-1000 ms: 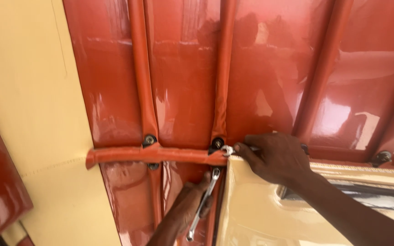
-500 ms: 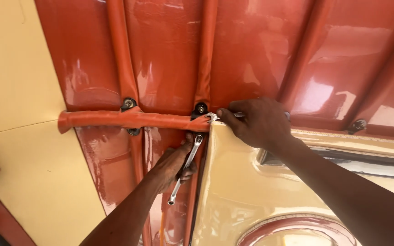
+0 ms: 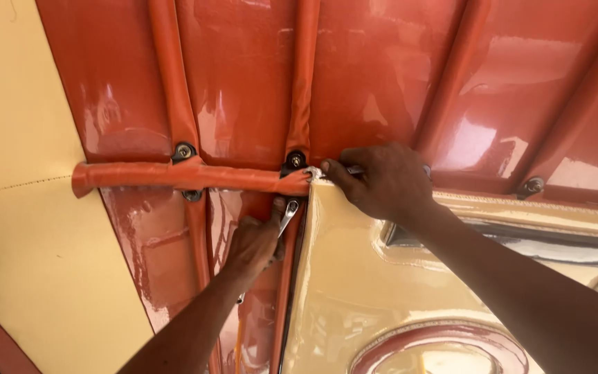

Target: Tightening bolts and nuts on a red upholstered vehicle panel using open-end wrenches.

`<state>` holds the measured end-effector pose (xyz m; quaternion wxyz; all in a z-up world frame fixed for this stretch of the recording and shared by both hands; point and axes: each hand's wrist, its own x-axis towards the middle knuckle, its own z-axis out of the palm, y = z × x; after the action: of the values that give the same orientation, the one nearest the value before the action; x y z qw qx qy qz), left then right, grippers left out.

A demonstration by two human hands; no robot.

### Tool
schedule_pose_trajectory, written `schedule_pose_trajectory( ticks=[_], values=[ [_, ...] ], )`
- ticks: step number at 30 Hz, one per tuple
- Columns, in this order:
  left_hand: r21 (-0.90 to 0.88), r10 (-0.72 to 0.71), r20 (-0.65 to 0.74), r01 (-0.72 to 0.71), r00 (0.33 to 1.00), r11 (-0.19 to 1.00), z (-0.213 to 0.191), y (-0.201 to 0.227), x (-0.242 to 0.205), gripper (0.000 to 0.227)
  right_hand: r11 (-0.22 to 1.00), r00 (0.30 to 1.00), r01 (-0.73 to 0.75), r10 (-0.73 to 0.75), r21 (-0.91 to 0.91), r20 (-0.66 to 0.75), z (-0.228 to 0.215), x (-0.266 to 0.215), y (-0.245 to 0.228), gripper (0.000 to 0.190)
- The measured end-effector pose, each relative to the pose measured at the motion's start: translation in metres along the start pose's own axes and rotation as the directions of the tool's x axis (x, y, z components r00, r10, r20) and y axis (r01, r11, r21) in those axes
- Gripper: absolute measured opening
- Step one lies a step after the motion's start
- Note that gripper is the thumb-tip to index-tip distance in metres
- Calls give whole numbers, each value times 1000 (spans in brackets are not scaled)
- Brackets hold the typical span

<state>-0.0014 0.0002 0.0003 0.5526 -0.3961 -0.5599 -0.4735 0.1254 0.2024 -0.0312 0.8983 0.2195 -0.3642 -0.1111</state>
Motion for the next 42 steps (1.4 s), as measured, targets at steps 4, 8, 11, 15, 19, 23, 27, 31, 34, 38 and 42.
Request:
schedule_pose_trajectory(
  ticks=[4, 8, 11, 15, 19, 23, 27, 31, 34, 38, 42],
  values=[
    [120, 117, -78, -108, 990, 987, 2, 0, 4, 82, 999, 1000, -29, 29, -24, -6, -5, 2, -2, 48],
    [180, 120, -96, -101, 988, 978, -3, 5, 1, 78, 998, 998, -51, 52, -30, 21, -3, 4, -1, 48],
    [264, 159, -140, -118, 977, 957, -3, 5, 5, 71, 1000, 1000, -13, 12, -9, -29, -2, 4, 3, 47],
    [318, 145, -133, -96, 981, 943, -7, 18, -13, 69, 1000, 999, -30, 30, -6, -13, -2, 2, 3, 46],
    [404, 90, -100, -42, 991, 914, -13, 38, -28, 69, 1000, 999, -26, 26, 4, -27, -1, 6, 5, 46],
    [451, 118, -87, -67, 989, 890, -18, 35, -25, 65, 999, 999, -21, 22, 26, -38, -1, 6, 4, 45],
    [534, 150, -77, -86, 986, 841, -24, 38, -29, 54, 999, 999, -50, 50, 16, -17, -2, 6, 1, 46],
    [630, 202, -106, -91, 974, 771, -23, 35, -23, 50, 997, 997, -79, 79, 2, 10, -5, 6, 0, 46],
    [678, 242, -99, -112, 965, 727, -29, 41, -28, 49, 997, 997, -80, 80, 17, 9, -3, 6, 1, 47],
    [718, 272, -56, -151, 961, 680, -34, 48, -30, 49, 998, 998, -62, 62, 10, -6, -2, 6, 2, 48],
    [763, 307, -29, -178, 951, 622, -38, 54, -32, 47, 996, 996, -93, 93, -2, 17, -5, 8, -1, 49]
  ],
)
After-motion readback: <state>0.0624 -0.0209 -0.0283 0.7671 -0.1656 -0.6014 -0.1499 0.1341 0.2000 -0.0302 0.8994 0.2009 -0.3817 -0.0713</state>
